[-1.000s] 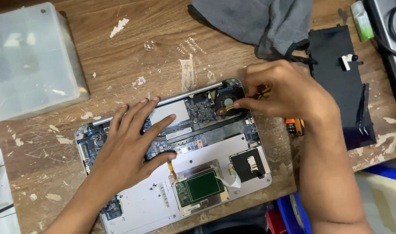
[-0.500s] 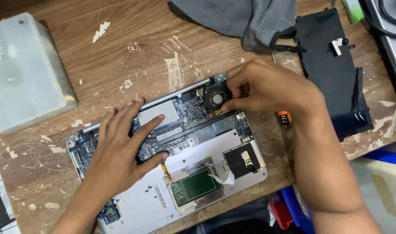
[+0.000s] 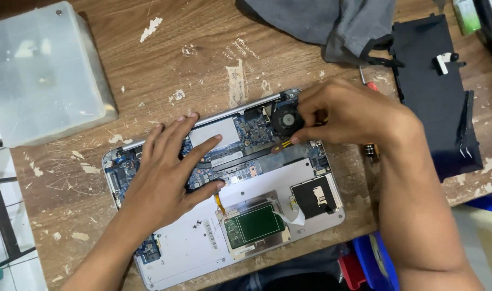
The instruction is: Repairing a laptop by connecting internal ribbon cables and fastening components with a screwdriver.
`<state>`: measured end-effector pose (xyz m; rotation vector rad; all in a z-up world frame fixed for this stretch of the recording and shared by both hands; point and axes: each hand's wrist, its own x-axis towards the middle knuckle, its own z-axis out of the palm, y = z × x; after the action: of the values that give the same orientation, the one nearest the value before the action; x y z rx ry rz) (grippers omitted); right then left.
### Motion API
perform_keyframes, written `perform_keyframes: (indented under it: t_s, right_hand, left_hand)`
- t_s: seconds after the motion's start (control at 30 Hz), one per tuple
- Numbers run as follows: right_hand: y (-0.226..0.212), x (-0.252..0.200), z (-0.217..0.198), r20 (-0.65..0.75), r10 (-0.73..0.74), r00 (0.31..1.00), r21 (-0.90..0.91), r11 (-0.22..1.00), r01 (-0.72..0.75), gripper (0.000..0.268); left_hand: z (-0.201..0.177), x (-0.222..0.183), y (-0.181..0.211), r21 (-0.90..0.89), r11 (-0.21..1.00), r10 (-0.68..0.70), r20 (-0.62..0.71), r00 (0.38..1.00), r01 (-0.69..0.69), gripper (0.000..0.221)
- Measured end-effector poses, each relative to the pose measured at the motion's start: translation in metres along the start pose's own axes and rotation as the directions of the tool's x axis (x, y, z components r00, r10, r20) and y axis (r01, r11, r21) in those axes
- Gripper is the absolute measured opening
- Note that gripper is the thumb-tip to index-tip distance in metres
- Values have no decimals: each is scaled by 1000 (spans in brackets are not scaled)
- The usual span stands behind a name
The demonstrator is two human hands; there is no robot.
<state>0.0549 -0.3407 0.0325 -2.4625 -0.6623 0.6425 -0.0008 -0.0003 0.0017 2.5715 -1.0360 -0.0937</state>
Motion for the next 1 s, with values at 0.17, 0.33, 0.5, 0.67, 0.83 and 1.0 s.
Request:
perform_keyframes:
  t_s: [0.17,0.33,0.5,0.67,0.83,1.0]
  right_hand:
    - [-8,6,9,-2,-7,1000,-23,1000,7,51]
    - [-8,-1,1,-1,-22,1000,-28,999,22,49]
    - [-4,2,4,-19,-48,999,-14,999,48,51]
    - [-7,0,0,-2,10,1000,-31,999,-10,45]
    - [-8,-4,-7,-88,-59,994,35,997,63,39]
    - [-11,0,-4,-116,-134,984,-21,991,133,34]
  left_hand:
    - [-1,0,1,-7,1000,-3,0,1000,3,72]
    - [-4,3,4,-31,999,-7,3,1000,7,68]
    - [-5,2,5,-41,999,7,-15,1000,-8,69]
    - [-5,4,5,-38,999,4,6,1000,-4,70]
    - [-11,-3,2,-86,996,-27,39,999,30,73]
    - [-26,-6,-3,-80,940,-291,323,900,333,83]
